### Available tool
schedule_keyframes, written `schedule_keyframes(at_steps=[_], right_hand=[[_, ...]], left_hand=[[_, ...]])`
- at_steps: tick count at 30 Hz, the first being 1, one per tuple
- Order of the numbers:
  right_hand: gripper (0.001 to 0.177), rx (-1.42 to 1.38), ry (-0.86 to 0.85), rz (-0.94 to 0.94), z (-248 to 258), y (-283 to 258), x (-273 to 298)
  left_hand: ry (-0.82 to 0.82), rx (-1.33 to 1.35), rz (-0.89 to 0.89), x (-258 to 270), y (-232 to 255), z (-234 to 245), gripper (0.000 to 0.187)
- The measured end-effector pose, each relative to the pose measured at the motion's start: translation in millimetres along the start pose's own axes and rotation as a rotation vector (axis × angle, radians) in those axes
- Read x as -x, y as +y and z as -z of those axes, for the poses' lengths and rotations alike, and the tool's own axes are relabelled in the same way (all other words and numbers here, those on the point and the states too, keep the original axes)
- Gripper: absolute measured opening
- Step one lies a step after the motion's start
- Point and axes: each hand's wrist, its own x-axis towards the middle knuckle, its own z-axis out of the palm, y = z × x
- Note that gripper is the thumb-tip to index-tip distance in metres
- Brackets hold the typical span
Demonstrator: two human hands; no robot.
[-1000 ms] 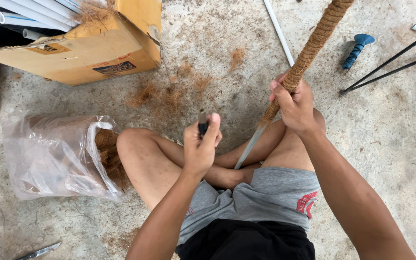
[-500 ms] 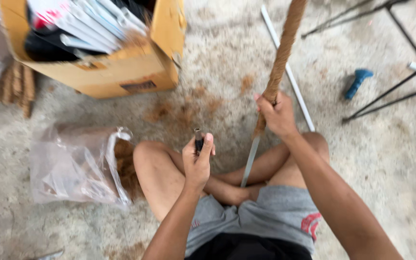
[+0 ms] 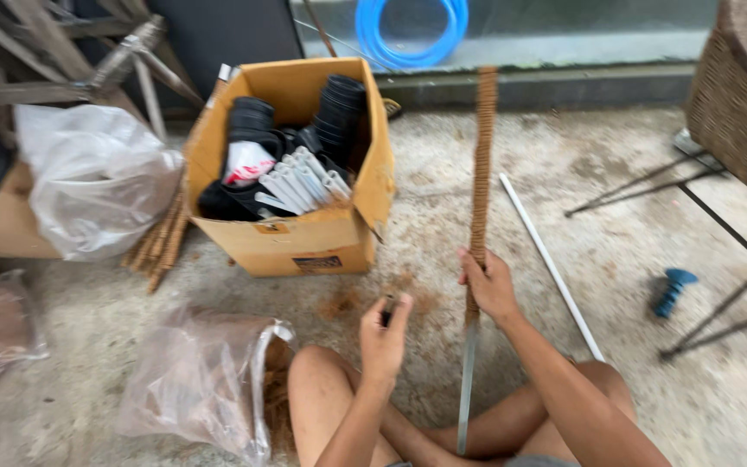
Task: The person wraps a brown rope around a long white PVC pipe while sitting on the floor. They use a small tool to tighten and secure the rope as they work their way down the pipe.
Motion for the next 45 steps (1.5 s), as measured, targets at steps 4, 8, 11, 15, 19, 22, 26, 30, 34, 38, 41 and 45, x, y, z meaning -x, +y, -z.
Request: schedule_keyframes(at_steps=[4,8,11,15,19,22,26,30,34,38,41,45], right_hand=[[0.043,0.079,0.024,-0.037,-1,-9,-21],[0.039,-0.060,-0.003,-0.019,4,8,-29],[0.043,-0.109,0.011,-0.010,8,29,-27],[0.046,0.067,-0.043,-0.047,7,54,-36],[0.050,0.060,-0.045,-0.048,15,72,-29],[0.046,-0.009,-0.079,-0.016,16,82,-32],[0.040,0.148,-0.064,-0.044,15,100,-16],[0.050,0.210,-0.198,-0.197,26,123,12],[0.057,0.283,-0.231,-0.276,39,159,20],[0.033,0.041,-0.174,-0.124,65,188,66],[0.029,0.097,-0.098,-0.087,61,165,100],[0.011,-0.211,-0.193,-0.169,47,118,160]], left_hand=[[0.020,-0.078,0.110,2,15,-7,0.040],[0.012,-0.191,0.165,9,27,-3,0.057],[0.020,-0.238,0.084,23,32,1,0.059],[-0.026,-0.281,0.111,31,35,4,0.063],[-0.032,-0.290,0.057,40,32,2,0.063],[-0.036,-0.283,0.073,40,23,2,0.061],[-0.118,-0.334,0.162,40,6,-3,0.059],[-0.167,-0.295,0.002,48,-7,-8,0.050],[-0.143,-0.482,0.099,53,-16,-13,0.054],[-0.175,-0.401,0.135,63,-30,-19,0.049],[-0.239,-0.433,0.228,61,-32,-22,0.045],[-0.260,-0.455,0.010,60,-43,-33,0.044]])
